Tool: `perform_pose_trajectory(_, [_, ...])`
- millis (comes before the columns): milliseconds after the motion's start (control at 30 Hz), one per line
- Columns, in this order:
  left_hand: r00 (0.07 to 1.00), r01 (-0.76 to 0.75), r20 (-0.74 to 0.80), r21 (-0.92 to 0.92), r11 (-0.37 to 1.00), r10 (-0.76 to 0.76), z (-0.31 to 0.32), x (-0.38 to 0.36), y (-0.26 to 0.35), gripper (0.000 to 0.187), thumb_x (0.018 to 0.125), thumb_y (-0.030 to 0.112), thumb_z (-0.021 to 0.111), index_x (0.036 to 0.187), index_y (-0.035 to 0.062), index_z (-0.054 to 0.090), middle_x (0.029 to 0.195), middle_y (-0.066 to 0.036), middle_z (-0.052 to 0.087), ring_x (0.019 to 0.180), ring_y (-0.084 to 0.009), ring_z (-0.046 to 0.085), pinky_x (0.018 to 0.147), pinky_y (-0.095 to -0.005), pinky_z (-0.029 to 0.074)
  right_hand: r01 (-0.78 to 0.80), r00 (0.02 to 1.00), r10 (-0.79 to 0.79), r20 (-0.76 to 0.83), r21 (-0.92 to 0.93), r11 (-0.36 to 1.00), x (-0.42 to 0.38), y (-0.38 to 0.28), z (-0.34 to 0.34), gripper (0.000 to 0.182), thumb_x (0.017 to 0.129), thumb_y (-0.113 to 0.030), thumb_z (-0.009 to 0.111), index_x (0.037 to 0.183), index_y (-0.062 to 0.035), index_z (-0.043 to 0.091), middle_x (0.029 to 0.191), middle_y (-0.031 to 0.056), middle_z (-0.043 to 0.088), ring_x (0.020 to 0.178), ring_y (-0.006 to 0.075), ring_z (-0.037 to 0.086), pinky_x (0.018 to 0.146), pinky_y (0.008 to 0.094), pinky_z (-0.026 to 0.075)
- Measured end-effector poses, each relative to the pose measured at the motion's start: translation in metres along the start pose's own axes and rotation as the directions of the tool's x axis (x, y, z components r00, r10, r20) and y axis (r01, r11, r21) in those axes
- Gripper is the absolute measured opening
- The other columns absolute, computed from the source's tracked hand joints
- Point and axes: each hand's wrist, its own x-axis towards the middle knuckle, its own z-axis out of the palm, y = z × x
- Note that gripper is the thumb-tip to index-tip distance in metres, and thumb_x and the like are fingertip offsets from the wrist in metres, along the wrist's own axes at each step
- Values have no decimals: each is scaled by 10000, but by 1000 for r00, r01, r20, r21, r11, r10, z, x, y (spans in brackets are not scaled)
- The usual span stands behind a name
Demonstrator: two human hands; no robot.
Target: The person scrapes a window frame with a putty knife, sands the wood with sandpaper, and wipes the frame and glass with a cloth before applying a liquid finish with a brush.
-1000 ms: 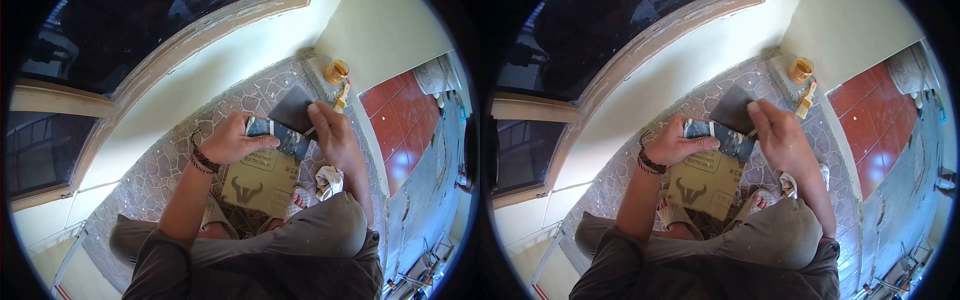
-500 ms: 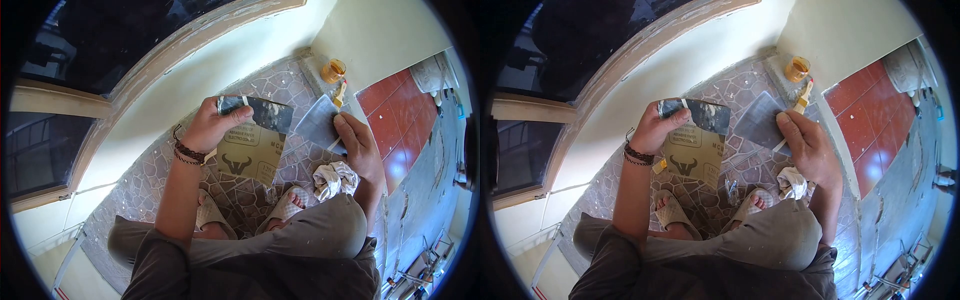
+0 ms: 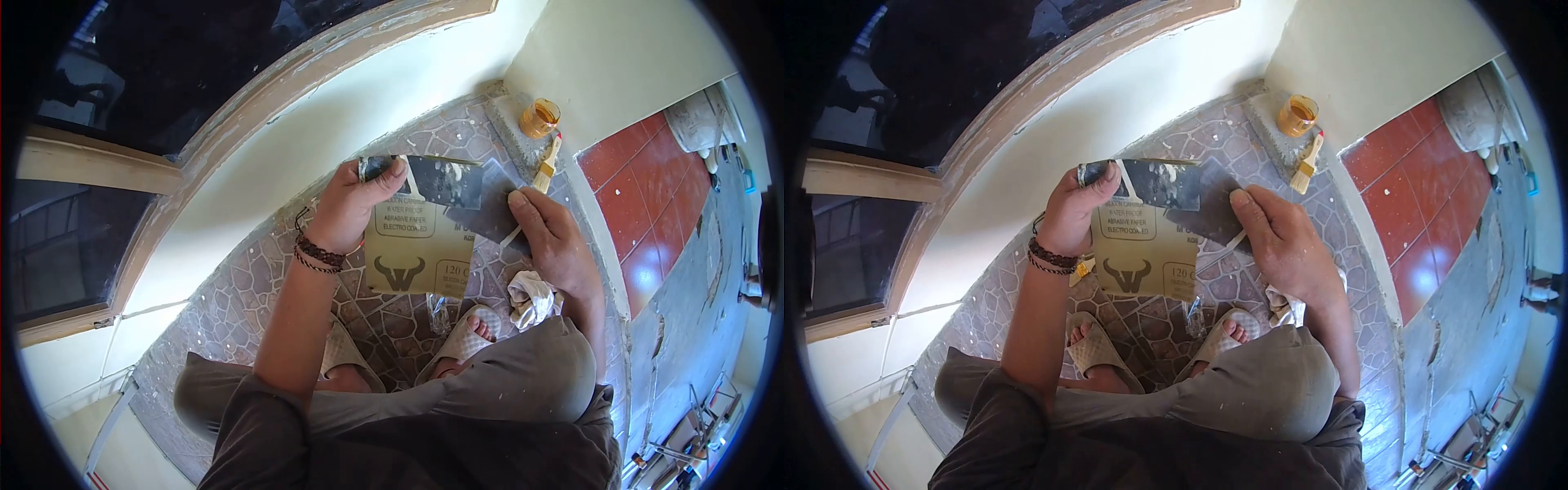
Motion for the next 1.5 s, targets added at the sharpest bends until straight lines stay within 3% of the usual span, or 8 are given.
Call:
perform_pose_trajectory(267, [999, -14, 39, 26, 1000, 13, 2, 1, 4, 234, 935, 272, 682, 917, 40, 696, 785, 27, 655, 729, -60, 570, 665, -254, 469, 146, 987, -141, 72, -69, 987, 0, -12, -6, 264, 1019, -218, 488, 932, 19, 569, 705, 190, 569, 639, 322, 571, 608, 402, 431])
perform_pose_trajectory(333, [980, -42, 199, 310, 950, -22, -1, 0, 12, 253, 926, 287, 692, 901, 35, 700, 752, 22, 653, 703, -58, 567, 634, -259, 464, 78, 996, -76, 49, -31, 996, 0, -18, -6, 258, 1018, -206, 490, 1002, 27, 599, 747, 186, 610, 674, 295, 603, 637, 382, 463])
perform_pose_trajectory(567, [895, -9, 404, 443, 897, -191, 8, -1, 9, 280, 929, 315, 687, 878, 40, 671, 732, 33, 630, 706, -42, 537, 642, -247, 452, 226, 974, -228, -9, -72, 971, 4, -7, 3, 311, 1017, -212, 487, 1136, 48, 610, 837, 180, 660, 752, 261, 641, 712, 346, 496])
perform_pose_trajectory(800, [966, 89, 222, 193, 977, -132, 12, 0, 3, 316, 923, 347, 691, 854, 42, 642, 738, 48, 606, 708, -43, 525, 644, -243, 452, 34, 977, -56, 206, 111, 993, 18, -6, 7, 313, 1018, -243, 495, 1038, 45, 616, 775, 142, 624, 703, 187, 559, 672, 339, 456])
perform_pose_trajectory(867, [967, -86, 250, 166, 982, 42, 7, 5, -5, 318, 914, 344, 704, 854, 40, 632, 751, 57, 600, 710, -40, 520, 641, -241, 454, 60, 979, -79, 186, 106, 993, 19, -3, 12, 314, 1020, -249, 494, 1021, 41, 613, 754, 131, 610, 695, 169, 539, 663, 338, 446])
perform_pose_trajectory(967, [985, 132, 70, 278, 951, -157, -4, 6, -3, 306, 924, 333, 694, 863, 39, 636, 765, 59, 598, 703, -36, 510, 638, -246, 457, 5, 991, -28, 129, 174, 985, 20, 2, 19, 311, 1021, -249, 494, 998, 40, 607, 730, 118, 592, 695, 154, 534, 660, 338, 441])
perform_pose_trajectory(1467, [965, 5, 236, 414, 910, -113, -8, 5, -7, 168, 929, 145, 673, 1020, 4, 676, 871, 24, 671, 791, -48, 587, 736, -235, 494, 9, 998, -17, 59, 134, 991, 26, 23, 32, 331, 1014, -272, 523, 1145, 16, 622, 877, 18, 591, 824, 90, 540, 733, 248, 445])
perform_pose_trajectory(1500, [965, 4, 236, 413, 911, -112, -9, 5, -7, 168, 929, 145, 673, 1020, 4, 676, 871, 24, 671, 791, -48, 587, 736, -235, 494, -13, 997, 1, 76, 156, 988, 24, 19, 33, 317, 1003, -253, 528, 1145, 12, 628, 870, 97, 596, 832, 193, 571, 754, 302, 454])
